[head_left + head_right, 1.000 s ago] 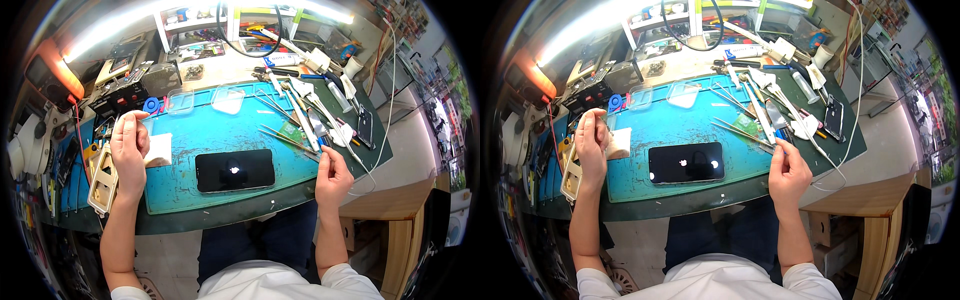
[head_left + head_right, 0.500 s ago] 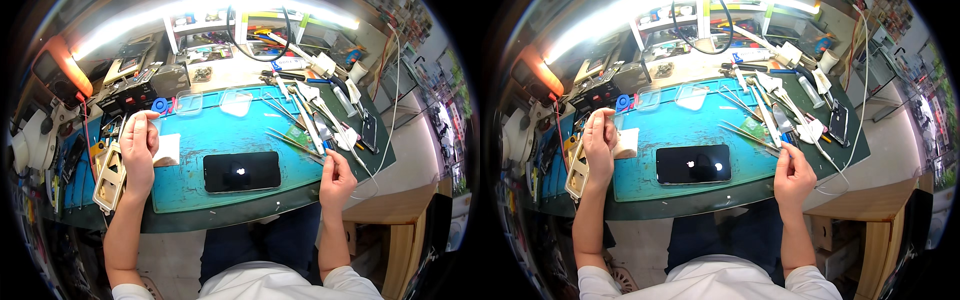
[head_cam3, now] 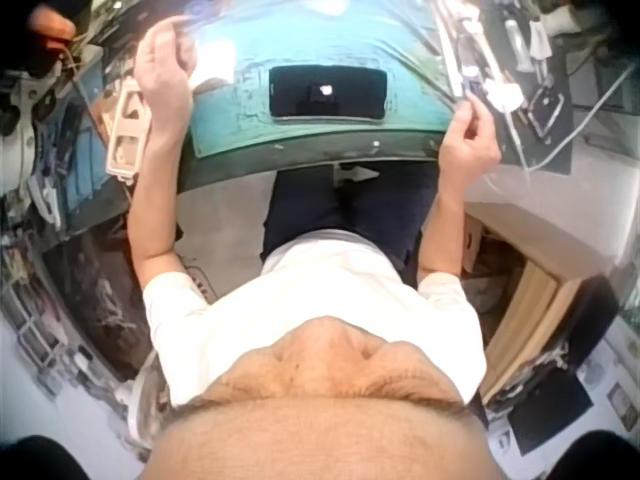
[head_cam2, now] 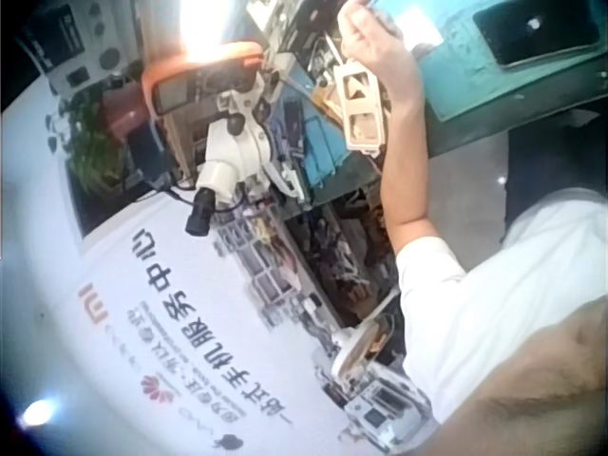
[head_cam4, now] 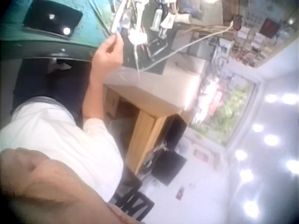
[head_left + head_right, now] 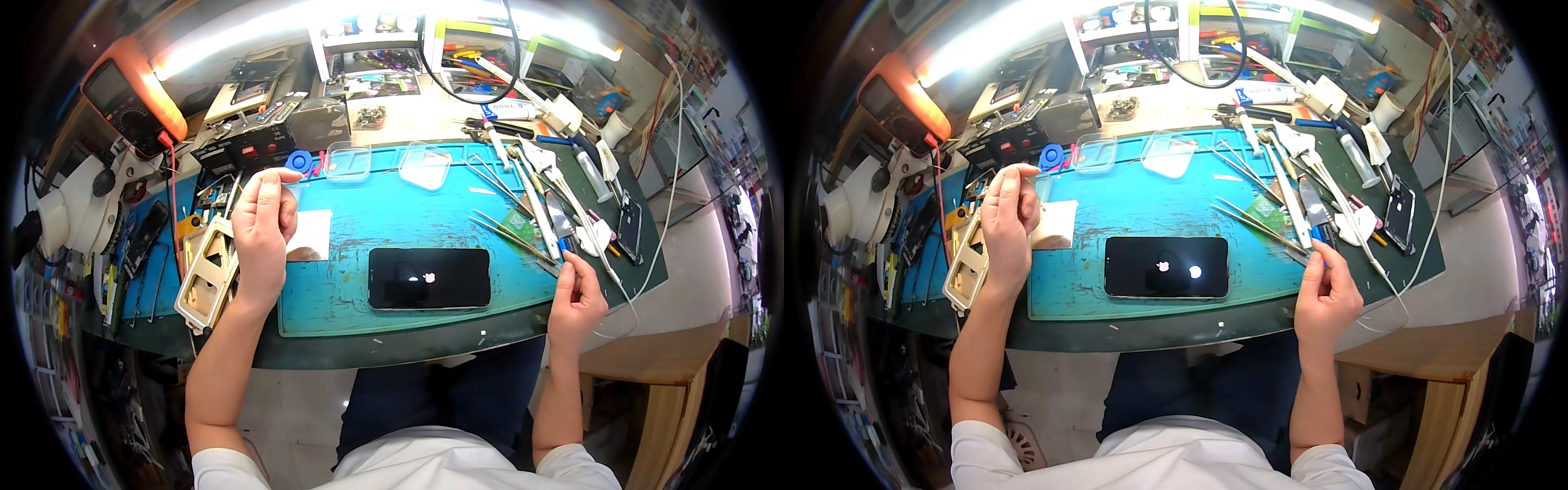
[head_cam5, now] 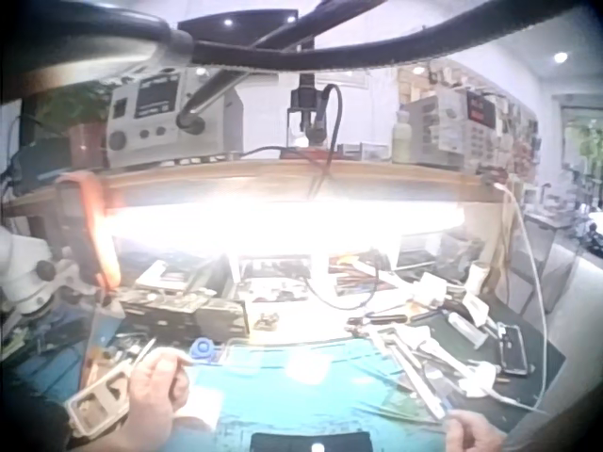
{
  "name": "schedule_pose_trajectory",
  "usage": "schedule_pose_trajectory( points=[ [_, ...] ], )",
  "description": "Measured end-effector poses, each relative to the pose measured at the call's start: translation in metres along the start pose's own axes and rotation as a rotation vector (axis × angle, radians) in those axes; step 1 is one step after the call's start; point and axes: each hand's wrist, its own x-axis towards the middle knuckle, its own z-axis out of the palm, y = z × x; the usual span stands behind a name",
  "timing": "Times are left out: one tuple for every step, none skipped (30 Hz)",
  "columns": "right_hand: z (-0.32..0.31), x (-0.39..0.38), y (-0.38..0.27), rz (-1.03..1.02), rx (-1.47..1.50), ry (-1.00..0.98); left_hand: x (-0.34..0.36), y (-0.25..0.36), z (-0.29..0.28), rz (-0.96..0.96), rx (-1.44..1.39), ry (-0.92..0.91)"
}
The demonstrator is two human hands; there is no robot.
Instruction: The person repairs a smartphone by applying adhesive to the frame and reattaching the screen assembly. They use a metal spatula to spread the adhesive and tweezers to handle small internal components. The person tests the device by powering it on and interacting with the touchscreen before disassembling it again to continue the repair process.
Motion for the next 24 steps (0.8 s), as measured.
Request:
schedule_pose_trajectory(
  points=[
    [-0.0005, -0.0001, 0.0005, 0.002, -0.003, -0.005, -0.0001, 0.0005, -0.0001, 0.003, 0.0, 0.001],
    [-0.0012, -0.0002, 0.0011, 0.004, -0.007, -0.009, -0.0003, 0.0013, -0.0003, 0.003, -0.013, 0.009],
    [-0.0014, -0.0002, 0.0008, 0.006, -0.011, -0.014, -0.0001, 0.001, -0.0009, 0.012, -0.018, 0.013],
    [-0.0014, 0.0001, -0.0008, 0.008, -0.002, -0.015, 0.0002, -0.0002, -0.0014, 0.021, -0.023, 0.017],
    [-0.0011, 0.0001, -0.0013, 0.004, -0.005, -0.015, 0.0003, -0.0003, -0.002, 0.03, -0.028, 0.021],
    [-0.0006, -0.0001, -0.0015, 0.001, -0.008, -0.015, -0.0002, 0.0008, -0.0027, 0.04, -0.015, 0.032],
    [-0.0011, 0.0003, -0.0012, -0.003, -0.014, -0.013, 0.0002, 0.0011, -0.0021, 0.055, -0.026, 0.047],
    [-0.0015, 0.0004, -0.0009, 0.0, -0.015, -0.012, 0.0007, 0.0012, -0.0016, 0.069, -0.038, 0.062],
    [-0.0019, 0.0003, -0.0006, 0.003, -0.015, -0.01, 0.0013, 0.0013, -0.0011, 0.084, -0.05, 0.077],
    [-0.002, 0.0001, -0.001, 0.005, -0.015, -0.011, 0.0014, 0.0026, -0.001, 0.088, -0.057, 0.106],
    [-0.0021, 0.0002, -0.0019, 0.005, -0.017, -0.012, 0.0015, 0.0038, -0.0016, 0.104, -0.068, 0.121],
    [-0.0024, 0.0004, -0.0029, 0.005, -0.019, -0.014, 0.0017, 0.0048, -0.002, 0.119, -0.079, 0.137],
    [-0.0026, 0.0005, -0.0035, 0.004, -0.021, -0.015, 0.0018, 0.0054, -0.0025, 0.135, -0.09, 0.152],
    [-0.0023, 0.0005, -0.0036, -0.001, -0.021, -0.016, 0.0023, 0.0045, -0.004, 0.135, -0.116, 0.168],
    [-0.0021, 0.0006, -0.0037, -0.006, -0.02, -0.017, 0.0025, 0.0044, -0.005, 0.146, -0.122, 0.182],
    [-0.0021, 0.0007, -0.0036, -0.011, -0.021, -0.017, 0.0027, 0.004, -0.0057, 0.157, -0.129, 0.195],
    [-0.0022, 0.0008, -0.0038, -0.012, -0.025, -0.019, 0.0029, 0.0039, -0.006, 0.168, -0.137, 0.209],
    [-0.0024, 0.001, -0.004, -0.014, -0.028, -0.02, 0.0031, 0.0049, -0.0055, 0.169, -0.137, 0.22],
    [-0.0024, 0.0009, -0.004, -0.015, -0.032, -0.022, 0.0033, 0.0065, -0.0045, 0.171, -0.137, 0.23],
    [-0.0023, 0.0009, -0.0036, -0.016, -0.029, -0.019, 0.0035, 0.0075, -0.0041, 0.172, -0.137, 0.241],
    [-0.0021, 0.0011, -0.0029, -0.017, -0.025, -0.017, 0.0037, 0.0072, -0.0047, 0.172, -0.138, 0.237],
    [-0.0019, 0.0013, -0.0024, -0.018, -0.021, -0.015, 0.0039, 0.0064, -0.0057, 0.173, -0.139, 0.233],
    [-0.0019, 0.0012, -0.0022, -0.01, -0.018, -0.015, 0.004, 0.0057, -0.0066, 0.174, -0.14, 0.229],
    [-0.0022, 0.0007, -0.002, -0.002, -0.015, -0.015, 0.0041, 0.0047, -0.007, 0.173, -0.145, 0.223]
  ],
)
